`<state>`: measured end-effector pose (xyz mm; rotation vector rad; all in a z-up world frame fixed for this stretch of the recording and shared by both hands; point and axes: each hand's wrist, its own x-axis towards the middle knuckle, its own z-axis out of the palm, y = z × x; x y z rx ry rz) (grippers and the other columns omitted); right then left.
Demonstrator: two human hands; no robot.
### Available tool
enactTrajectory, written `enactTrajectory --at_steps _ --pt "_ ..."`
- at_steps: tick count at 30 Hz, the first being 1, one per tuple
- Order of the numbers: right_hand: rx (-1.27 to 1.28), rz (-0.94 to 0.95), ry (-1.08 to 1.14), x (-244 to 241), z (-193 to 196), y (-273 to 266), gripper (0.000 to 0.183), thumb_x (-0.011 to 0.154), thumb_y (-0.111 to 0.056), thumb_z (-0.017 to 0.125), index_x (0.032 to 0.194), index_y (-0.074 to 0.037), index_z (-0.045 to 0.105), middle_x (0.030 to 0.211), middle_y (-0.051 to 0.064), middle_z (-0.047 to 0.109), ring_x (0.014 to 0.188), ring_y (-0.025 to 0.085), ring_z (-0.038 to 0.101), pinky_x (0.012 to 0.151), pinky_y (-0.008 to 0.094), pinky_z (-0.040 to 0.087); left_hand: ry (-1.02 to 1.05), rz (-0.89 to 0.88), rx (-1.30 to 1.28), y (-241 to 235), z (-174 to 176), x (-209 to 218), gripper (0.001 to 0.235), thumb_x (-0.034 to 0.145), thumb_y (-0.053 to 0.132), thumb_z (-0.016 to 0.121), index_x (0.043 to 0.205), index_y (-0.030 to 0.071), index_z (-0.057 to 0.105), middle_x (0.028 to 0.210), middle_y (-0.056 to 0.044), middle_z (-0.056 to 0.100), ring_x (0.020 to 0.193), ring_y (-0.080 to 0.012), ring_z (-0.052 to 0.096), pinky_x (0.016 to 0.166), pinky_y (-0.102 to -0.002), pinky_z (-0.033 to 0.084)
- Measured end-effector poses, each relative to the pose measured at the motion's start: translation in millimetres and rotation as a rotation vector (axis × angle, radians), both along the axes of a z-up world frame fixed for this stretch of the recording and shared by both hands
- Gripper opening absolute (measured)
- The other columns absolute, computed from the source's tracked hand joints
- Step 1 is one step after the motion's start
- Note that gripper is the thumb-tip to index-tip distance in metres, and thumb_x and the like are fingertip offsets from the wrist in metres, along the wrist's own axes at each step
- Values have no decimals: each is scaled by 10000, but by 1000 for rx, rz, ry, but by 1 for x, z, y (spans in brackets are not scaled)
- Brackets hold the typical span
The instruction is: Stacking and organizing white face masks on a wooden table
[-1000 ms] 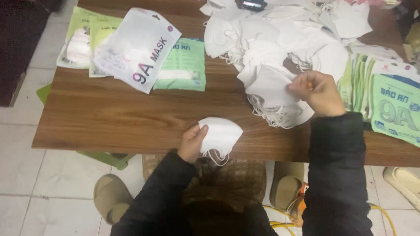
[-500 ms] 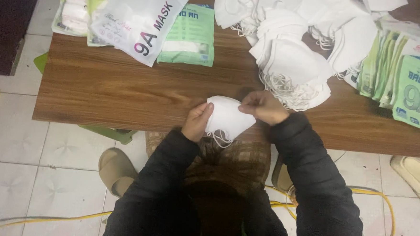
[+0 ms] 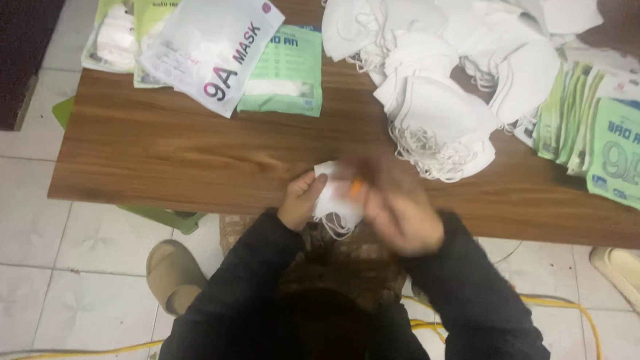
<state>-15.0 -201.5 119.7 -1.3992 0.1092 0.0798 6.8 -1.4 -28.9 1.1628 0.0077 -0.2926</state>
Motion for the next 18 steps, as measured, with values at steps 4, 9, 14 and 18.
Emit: enactTrajectory --at_steps 4,9,14,18 --pt "214 185 -149 -40 46 -7 502 1055 -282 695 1472 -97 484 1221 237 539 1073 349 581 927 480 532 -34 8 40 -1 -9 3 218 1040 201 636 1111 23 739 795 -99 732 679 -108 657 563 -229 570" --pt "502 399 -305 -97 83 -11 580 1108 -354 706 1567 -161 409 1355 342 518 1223 488 545 1061 626 443 -34 -50 18 3 28 -3 240 1039 236 626 1095 28 732 773 -72 717 659 -106 669 560 -241 574" --pt "91 124 -507 -51 102 -18 488 1069 -309 659 1447 -49 495 1371 353 567 1282 499 583 1033 615 495 -29 -50 16 6 2 -3 312 1032 230 595 1228 14 706 958 -79 732 783 -114 668 674 -268 582" --pt "-847 -549 -490 58 -18 -144 319 922 -111 889 1188 -45 727 1146 120 670 1090 343 695 800 439 616 -36 -40 26 5 15 -4 270 1052 226 598 1150 13 731 808 -112 748 655 -115 673 556 -259 592"
